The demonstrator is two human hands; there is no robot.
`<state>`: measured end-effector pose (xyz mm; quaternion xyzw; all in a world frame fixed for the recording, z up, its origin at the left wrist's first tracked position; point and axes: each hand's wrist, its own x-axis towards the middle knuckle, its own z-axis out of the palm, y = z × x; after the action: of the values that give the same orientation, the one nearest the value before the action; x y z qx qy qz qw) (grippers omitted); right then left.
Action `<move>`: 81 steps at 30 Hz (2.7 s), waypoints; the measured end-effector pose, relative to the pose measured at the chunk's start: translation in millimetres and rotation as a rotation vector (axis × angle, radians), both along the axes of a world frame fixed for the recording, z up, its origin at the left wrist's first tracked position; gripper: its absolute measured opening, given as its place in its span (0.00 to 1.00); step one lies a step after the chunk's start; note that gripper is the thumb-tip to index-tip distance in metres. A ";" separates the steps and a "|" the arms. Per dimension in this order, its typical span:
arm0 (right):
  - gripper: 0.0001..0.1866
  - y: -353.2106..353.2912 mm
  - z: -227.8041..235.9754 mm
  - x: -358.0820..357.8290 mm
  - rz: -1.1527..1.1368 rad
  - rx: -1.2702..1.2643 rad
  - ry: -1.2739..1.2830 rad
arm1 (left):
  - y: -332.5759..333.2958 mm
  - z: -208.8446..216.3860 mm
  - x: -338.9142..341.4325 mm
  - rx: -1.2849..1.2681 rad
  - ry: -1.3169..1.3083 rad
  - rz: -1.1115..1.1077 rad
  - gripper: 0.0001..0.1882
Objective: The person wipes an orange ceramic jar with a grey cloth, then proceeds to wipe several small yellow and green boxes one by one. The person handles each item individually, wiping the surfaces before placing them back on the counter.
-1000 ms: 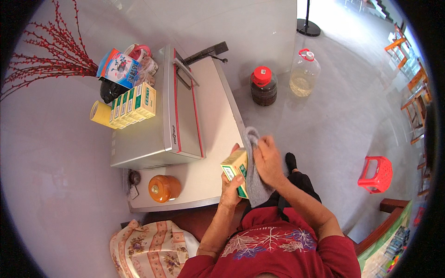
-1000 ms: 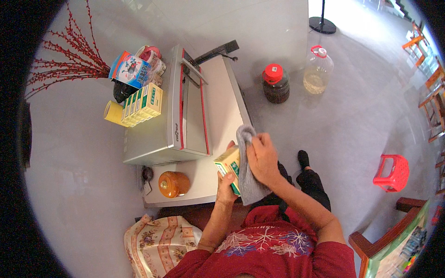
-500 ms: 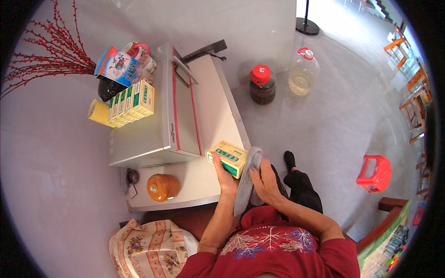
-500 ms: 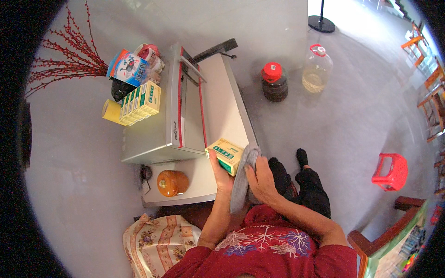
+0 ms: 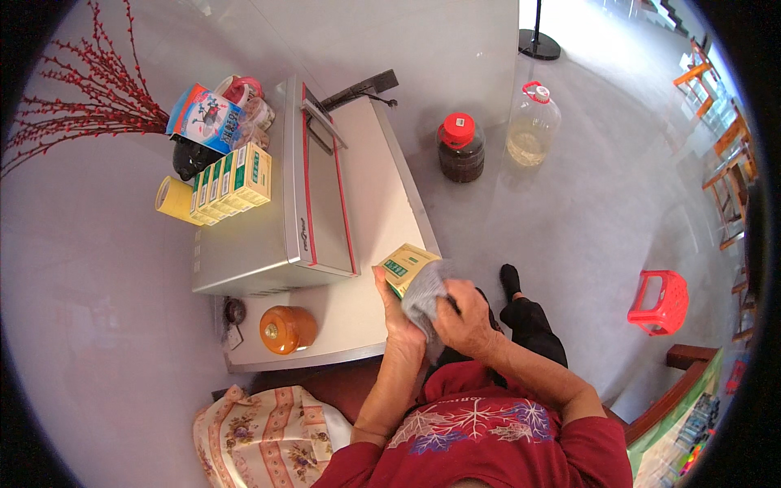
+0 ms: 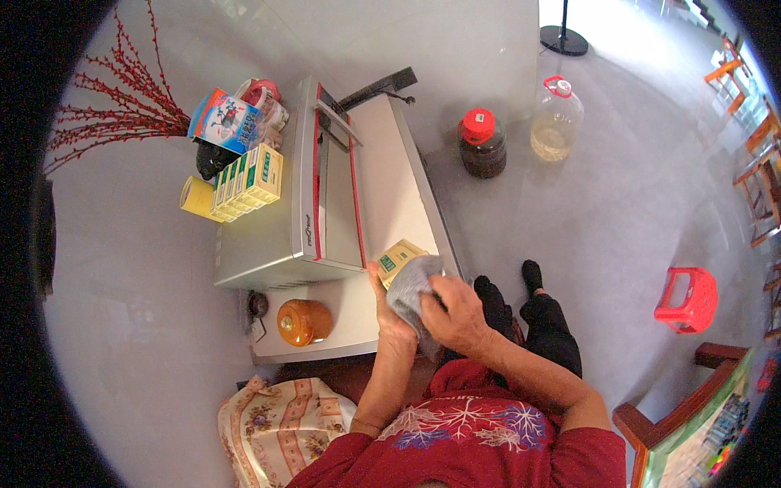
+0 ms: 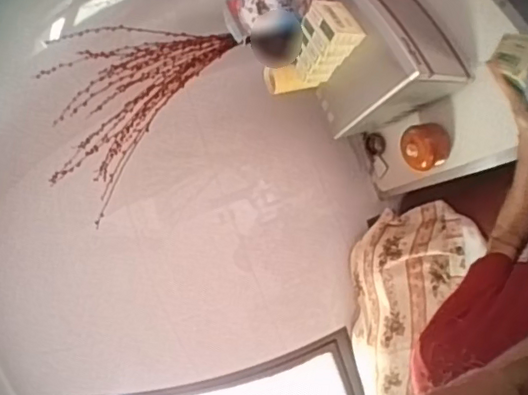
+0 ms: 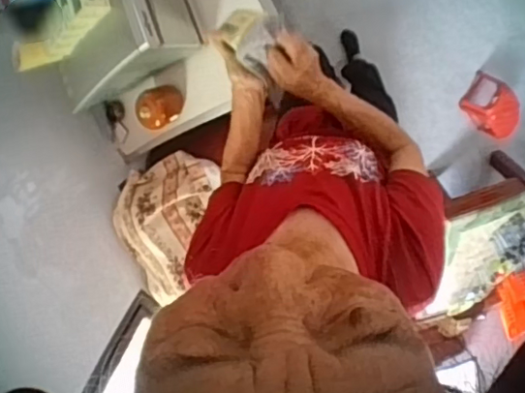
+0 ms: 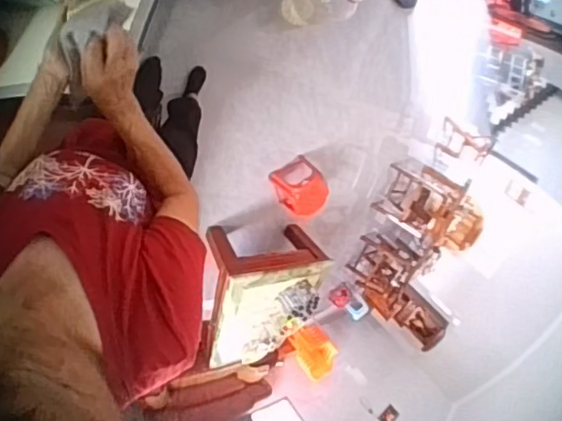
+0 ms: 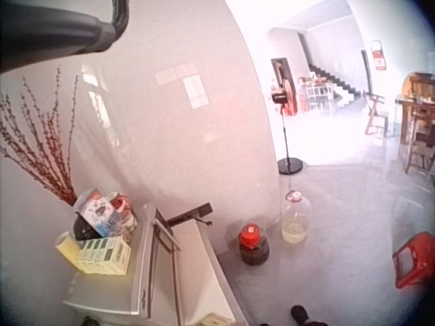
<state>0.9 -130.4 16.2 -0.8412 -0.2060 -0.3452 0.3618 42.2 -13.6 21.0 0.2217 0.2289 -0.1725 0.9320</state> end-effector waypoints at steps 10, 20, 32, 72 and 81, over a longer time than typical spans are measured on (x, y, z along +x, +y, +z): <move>0.16 -37.1 43.2 27.2 0.159 0.214 0.444 | -5.6 20.8 -7.7 0.169 -0.189 -0.140 0.36; 0.11 -33.1 29.3 50.7 -0.097 0.170 0.560 | -7.0 -10.0 -30.6 0.431 -0.282 -0.357 0.33; 0.17 -44.4 -8.0 1.9 0.330 0.546 1.100 | 4.4 -9.4 -12.3 0.315 -0.224 -0.144 0.34; 0.10 -4.6 47.7 2.8 0.148 -0.428 0.509 | 3.6 -22.3 -25.3 0.245 -0.152 -0.186 0.27; 0.08 -11.2 47.7 -30.8 0.412 -0.472 0.674 | 8.9 -51.2 -20.7 0.243 -0.026 -0.162 0.29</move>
<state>-29.8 -141.6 63.9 -0.9073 -0.3129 0.0829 0.2684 21.4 -4.7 -30.2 0.3531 0.2172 -0.2153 0.8842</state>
